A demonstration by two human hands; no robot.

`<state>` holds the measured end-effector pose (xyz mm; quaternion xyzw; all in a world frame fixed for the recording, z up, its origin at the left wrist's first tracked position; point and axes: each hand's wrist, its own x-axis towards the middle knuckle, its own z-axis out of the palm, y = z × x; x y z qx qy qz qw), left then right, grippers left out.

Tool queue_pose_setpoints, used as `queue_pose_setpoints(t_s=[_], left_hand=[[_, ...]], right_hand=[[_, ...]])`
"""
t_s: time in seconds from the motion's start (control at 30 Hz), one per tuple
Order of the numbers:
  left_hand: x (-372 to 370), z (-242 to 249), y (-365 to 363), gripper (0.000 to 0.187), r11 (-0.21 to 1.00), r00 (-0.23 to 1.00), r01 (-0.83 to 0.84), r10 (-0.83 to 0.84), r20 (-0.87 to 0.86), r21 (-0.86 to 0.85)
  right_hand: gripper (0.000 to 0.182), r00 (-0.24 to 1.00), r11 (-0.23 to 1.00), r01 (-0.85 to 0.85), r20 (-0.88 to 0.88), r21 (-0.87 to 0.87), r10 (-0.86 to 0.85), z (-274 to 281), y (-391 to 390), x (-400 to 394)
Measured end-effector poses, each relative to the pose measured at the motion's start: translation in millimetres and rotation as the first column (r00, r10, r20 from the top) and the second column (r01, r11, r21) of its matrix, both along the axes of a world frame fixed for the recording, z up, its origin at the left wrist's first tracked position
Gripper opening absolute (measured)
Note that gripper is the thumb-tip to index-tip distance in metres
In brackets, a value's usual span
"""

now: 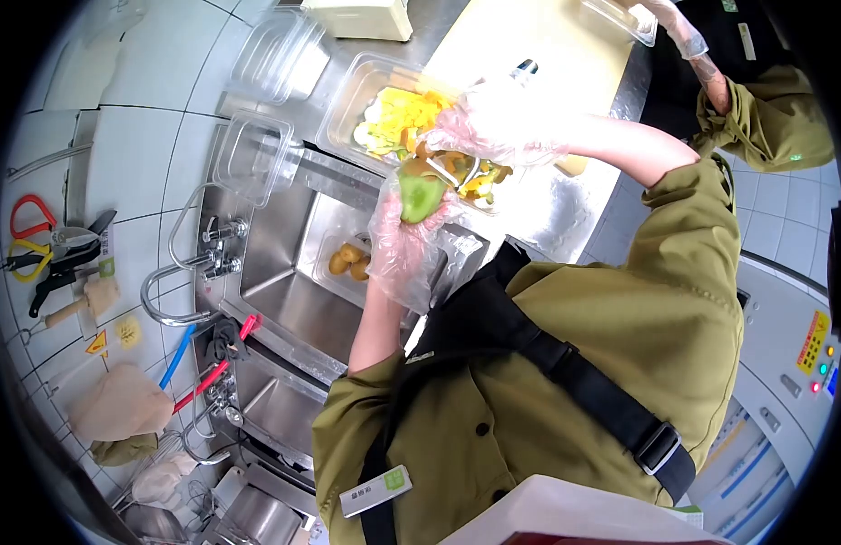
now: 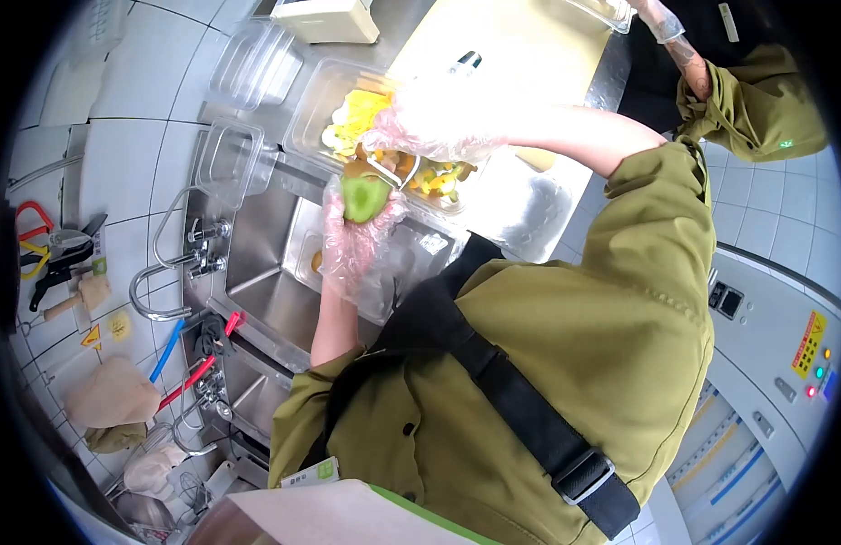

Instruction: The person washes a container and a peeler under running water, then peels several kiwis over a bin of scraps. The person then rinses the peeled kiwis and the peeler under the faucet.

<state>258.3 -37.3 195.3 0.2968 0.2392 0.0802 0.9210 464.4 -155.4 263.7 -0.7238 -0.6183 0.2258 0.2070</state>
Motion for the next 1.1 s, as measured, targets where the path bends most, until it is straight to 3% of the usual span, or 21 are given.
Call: queue_pose_setpoints(t_s=[0.07,0.1,0.17,0.23,0.27,0.3,0.4,0.47,0.53,0.57,0.63,0.73,0.77,0.8,0.93,0.97,1.1], left_hand=[[0.0,-0.4,2.3,0.051,0.98,0.997,0.077,-0.079,0.005,0.184],[-0.4,-2.7,2.6,0.05,0.986,0.998,0.062,-0.061,-0.011,0.154],[1.5,-9.1,4.3,0.049,0.995,0.999,0.032,-0.029,-0.036,0.099],[2.7,-3.7,6.5,0.048,0.994,0.996,0.051,-0.044,-0.075,0.092],[3.5,-1.7,7.7,0.047,0.994,0.994,0.063,-0.055,-0.092,0.09],[3.3,-1.4,8.6,0.047,0.993,0.992,0.078,-0.069,-0.102,0.086],[1.0,-1.5,11.4,0.046,0.995,0.988,0.102,-0.099,-0.116,0.013],[6.0,-1.3,14.7,0.046,0.987,0.988,0.117,-0.127,-0.091,-0.108],[12.8,10.5,13.4,0.046,0.973,0.992,0.06,-0.083,-0.097,-0.223],[13.0,14.8,12.5,0.046,0.96,0.993,0.027,-0.058,-0.104,-0.277],[15.1,11.9,16.8,0.046,0.977,0.991,0.041,-0.067,-0.117,-0.21],[15.9,17.6,9.3,0.047,0.989,0.984,0.007,-0.033,-0.175,-0.146],[17.7,20.6,3.7,0.047,0.994,0.984,0.0,-0.019,-0.177,-0.109],[19.5,21.8,0.3,0.046,0.997,0.984,-0.007,-0.007,-0.177,-0.076],[16.7,4.6,3.8,0.044,0.982,0.991,0.13,-0.123,0.062,-0.14],[22.6,16.5,-7.0,0.04,0.996,0.993,-0.061,0.053,-0.107,-0.07],[11.0,-6.5,-2.0,0.041,0.99,0.999,-0.003,-0.004,-0.048,-0.142]], right_hand=[[0.032,0.993,0.993,-0.005,0.114,0.116,-0.008,1.2,0.5,2.0],[0.031,0.985,0.985,-0.016,0.17,0.169,-0.014,1.8,0.5,2.0],[0.031,0.983,0.966,0.002,-0.177,0.258,0.045,-13.9,-9.7,17.4],[0.03,0.991,0.999,0.039,-0.128,0.009,-0.037,-19.3,-12.4,19.5],[0.029,0.988,0.956,0.121,0.121,-0.265,-0.092,-1.3,-6.5,5.9],[0.028,0.928,0.832,0.259,0.366,-0.49,-0.073,9.6,-3.5,-1.1],[0.025,0.973,0.836,0.209,0.196,-0.508,-0.124,12.5,-1.8,0.4],[0.024,0.903,0.972,0.115,0.43,-0.207,-0.015,-5.8,-17.5,1.9],[0.022,0.936,0.984,0.127,0.345,-0.126,-0.077,-13.1,-12.7,5.4],[0.023,0.937,0.977,0.107,0.347,-0.187,-0.036,-12.0,-13.9,2.1],[0.025,0.932,0.953,0.071,0.361,-0.294,0.042,-3.0,-12.3,-0.9],[0.026,0.992,0.984,0.083,0.075,0.16,-0.096,6.0,-14.4,-13.3],[0.029,0.725,0.956,-0.203,0.689,0.21,0.003,-5.0,-12.2,-11.7],[0.028,0.649,0.932,-0.269,0.761,0.242,-0.01,-6.7,-10.6,-11.2],[0.027,0.771,0.939,-0.269,0.632,0.214,0.077,-3.2,-5.3,-9.8],[0.027,0.786,0.94,-0.27,0.611,0.208,0.091,-2.7,-4.0,-9.9],[0.026,0.843,0.953,-0.24,0.526,0.183,0.111,-6.4,-3.9,-0.8]])
